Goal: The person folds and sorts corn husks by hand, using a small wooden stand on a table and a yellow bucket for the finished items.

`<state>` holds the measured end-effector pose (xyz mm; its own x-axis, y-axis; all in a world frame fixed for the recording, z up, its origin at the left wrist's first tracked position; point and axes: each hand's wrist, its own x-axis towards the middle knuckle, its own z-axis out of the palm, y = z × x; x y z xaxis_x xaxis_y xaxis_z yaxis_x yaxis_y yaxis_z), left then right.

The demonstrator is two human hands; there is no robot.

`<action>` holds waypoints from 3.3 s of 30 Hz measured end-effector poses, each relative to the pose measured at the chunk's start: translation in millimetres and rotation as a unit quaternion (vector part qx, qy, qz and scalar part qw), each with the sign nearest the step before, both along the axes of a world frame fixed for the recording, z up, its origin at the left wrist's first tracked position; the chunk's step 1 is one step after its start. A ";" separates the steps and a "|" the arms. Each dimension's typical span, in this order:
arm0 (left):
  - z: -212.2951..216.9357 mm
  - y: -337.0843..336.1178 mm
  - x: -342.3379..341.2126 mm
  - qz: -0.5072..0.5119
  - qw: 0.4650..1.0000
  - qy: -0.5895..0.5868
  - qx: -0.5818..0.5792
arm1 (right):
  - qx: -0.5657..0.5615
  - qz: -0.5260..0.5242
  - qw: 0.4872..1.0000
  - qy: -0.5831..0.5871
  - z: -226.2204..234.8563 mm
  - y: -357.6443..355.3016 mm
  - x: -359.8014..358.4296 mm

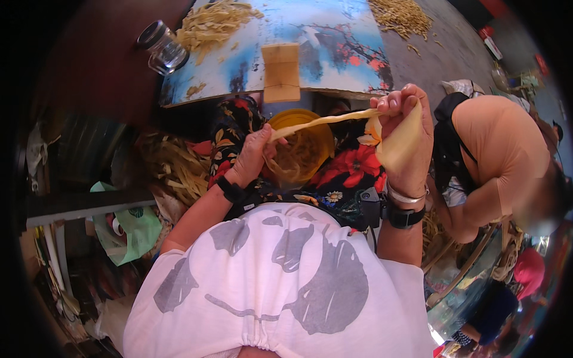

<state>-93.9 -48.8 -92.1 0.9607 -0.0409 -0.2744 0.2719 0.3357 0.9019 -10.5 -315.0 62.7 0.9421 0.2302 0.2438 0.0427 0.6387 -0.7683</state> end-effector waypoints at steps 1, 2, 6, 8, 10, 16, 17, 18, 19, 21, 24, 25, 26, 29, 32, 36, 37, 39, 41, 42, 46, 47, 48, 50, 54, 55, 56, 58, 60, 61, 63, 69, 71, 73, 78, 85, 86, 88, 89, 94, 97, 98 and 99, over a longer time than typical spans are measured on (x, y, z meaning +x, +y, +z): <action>-4.4 -4.0 7.2 0.022 1.000 -0.015 -0.001 | -0.004 -0.003 1.000 -0.001 -5.2 -9.1 1.0; -3.2 -9.6 16.3 0.043 0.999 -0.032 -0.003 | -0.004 -0.013 1.000 -0.007 -8.2 -15.4 0.4; -34.8 -12.6 35.2 0.092 0.995 -0.009 0.046 | -0.129 -0.140 0.982 -0.005 -25.5 -27.0 2.6; -57.2 -11.4 35.7 0.127 0.842 -0.232 0.469 | -0.287 -0.198 0.937 -0.017 -40.0 -19.0 3.2; -35.2 -20.7 29.9 0.120 0.789 -0.261 0.544 | -0.327 -0.187 0.926 0.030 -51.6 -14.9 -0.2; 21.1 -38.1 9.1 -0.173 0.950 0.123 -0.229 | -0.385 -0.141 0.911 -0.040 -105.2 37.6 -29.9; 37.2 -44.9 13.8 -0.124 0.955 0.151 -0.224 | -0.390 -0.128 0.908 -0.083 -112.1 43.3 -38.0; 46.8 -47.1 10.1 -0.066 0.954 0.190 -0.223 | -0.410 -0.133 0.891 -0.143 -104.5 50.9 -45.8; 41.2 -43.9 8.0 -0.047 0.972 0.143 -0.180 | -0.397 -0.079 0.908 -0.108 -93.7 56.8 -53.8; 23.9 -37.4 4.7 -0.028 0.986 0.097 -0.134 | -0.382 -0.024 0.921 -0.073 -92.5 61.5 -63.1; 3.6 -28.1 1.4 -0.014 0.979 0.135 -0.153 | -0.389 0.002 0.920 -0.057 -99.5 59.8 -63.0; -2.6 -25.5 1.2 -0.009 0.967 0.171 -0.188 | -0.402 0.006 0.908 -0.116 -99.7 58.0 -60.2; -6.7 -23.2 1.7 -0.004 0.953 0.204 -0.223 | -0.415 0.010 0.893 -0.177 -98.1 57.4 -57.6; -17.8 -13.8 3.2 0.014 0.904 0.266 -0.334 | -0.466 -0.001 0.842 -0.273 -98.3 58.8 -64.4; -37.9 -6.4 6.9 0.012 0.871 0.294 -0.393 | -0.489 -0.007 0.778 -0.394 -93.4 63.2 -70.3; -39.8 2.3 -1.7 -0.019 0.895 0.241 -0.375 | -0.494 0.043 0.751 -0.435 -98.2 67.3 -70.5; -44.5 0.5 -3.6 0.023 0.917 0.250 -0.311 | -0.483 0.053 0.770 -0.414 -101.1 67.0 -71.0; -22.7 -6.4 -14.1 0.049 0.937 0.232 -0.257 | -0.490 0.062 0.775 -0.393 -102.6 66.5 -71.2; -8.8 -11.4 -23.0 0.052 0.960 0.198 -0.194 | -0.498 0.074 0.781 -0.370 -107.1 65.5 -71.6; -4.0 -13.5 -25.2 0.055 0.959 0.198 -0.195 | -0.509 0.074 0.778 -0.361 -112.4 65.2 -69.5; -2.3 -14.7 -27.7 0.016 0.972 0.172 -0.157 | -0.528 0.058 0.762 -0.369 -107.6 69.0 -69.8; -3.8 -13.0 -27.1 -0.008 0.978 0.178 -0.112 | -0.526 0.060 0.763 -0.371 -101.8 70.2 -71.6; -4.6 -8.8 -25.7 -0.004 0.978 0.178 -0.112 | -0.511 0.047 0.757 -0.405 -94.0 71.2 -73.9; -3.7 0.1 -22.6 -0.129 0.971 0.082 0.182 | -0.493 0.034 0.751 -0.438 -86.1 75.5 -71.3; 9.0 -5.1 -26.0 -0.122 0.822 -0.242 0.500 | -0.446 -0.048 0.815 -0.368 -105.5 80.5 -64.0; 21.4 -8.2 -27.7 -0.154 0.750 -0.228 0.601 | -0.422 -0.029 0.863 -0.275 -117.1 78.7 -62.5; 35.4 -9.5 -30.9 -0.181 0.665 -0.206 0.694 | -0.421 -0.026 0.864 -0.274 -117.3 78.6 -63.4; 55.3 -16.6 -32.1 -0.167 0.614 -0.196 0.746 | -0.404 0.090 0.909 -0.059 -114.3 77.1 -64.4; 64.8 -18.4 -32.2 -0.155 0.559 -0.185 0.793 | -0.393 0.086 0.915 -0.039 -119.9 80.1 -63.6; 67.1 -18.0 -32.0 -0.126 0.528 -0.219 0.811 | -0.383 0.080 0.920 -0.020 -123.6 81.6 -62.2; 67.4 -18.6 -30.1 -0.096 0.496 -0.250 0.826 | -0.366 0.112 0.922 0.058 -130.1 84.5 -54.5; 63.9 -21.8 -15.2 0.019 0.590 -0.402 0.700 | -0.382 0.038 0.923 0.032 -142.3 93.7 -52.7; 58.8 -17.6 -15.6 -0.076 0.632 -0.296 0.712 | -0.427 -0.038 0.898 -0.104 -139.3 92.5 -52.7; 57.5 -16.9 -13.2 -0.083 0.666 -0.234 0.704 | -0.467 0.101 0.878 -0.015 -105.7 87.5 -55.5; 46.4 -23.2 -6.3 -0.024 0.781 -0.181 0.597 | -0.455 0.049 0.887 -0.067 -116.0 85.6 -51.5; 37.5 -34.3 -13.4 0.078 0.834 -0.236 0.493 | -0.461 0.000 0.870 -0.173 -141.8 82.6 -47.0; 38.0 -33.4 -13.9 0.085 0.821 -0.242 0.511 | -0.461 0.002 0.870 -0.173 -138.9 82.2 -47.2; 42.4 -31.0 -15.5 0.086 0.806 -0.220 0.542 | -0.201 0.279 0.906 0.246 -130.6 81.5 -47.4; 45.8 -29.7 -15.5 0.085 0.790 -0.200 0.573 | -0.201 0.278 0.907 0.245 -131.8 80.5 -46.6; 49.2 -22.6 -22.4 0.123 0.878 -0.176 0.428 | -0.209 0.204 0.932 0.213 -131.0 85.0 -45.9; 52.6 -26.2 -25.6 0.094 0.927 -0.157 0.327 | -0.346 0.153 0.925 0.045 -140.7 89.3 -47.7; 57.5 -24.8 -25.5 0.102 0.913 -0.171 0.356 | -0.347 0.152 0.925 0.043 -132.9 90.3 -47.2; 60.1 -22.1 -25.6 0.112 0.897 -0.181 0.387 | -0.457 0.078 0.881 -0.093 -119.5 91.1 -48.6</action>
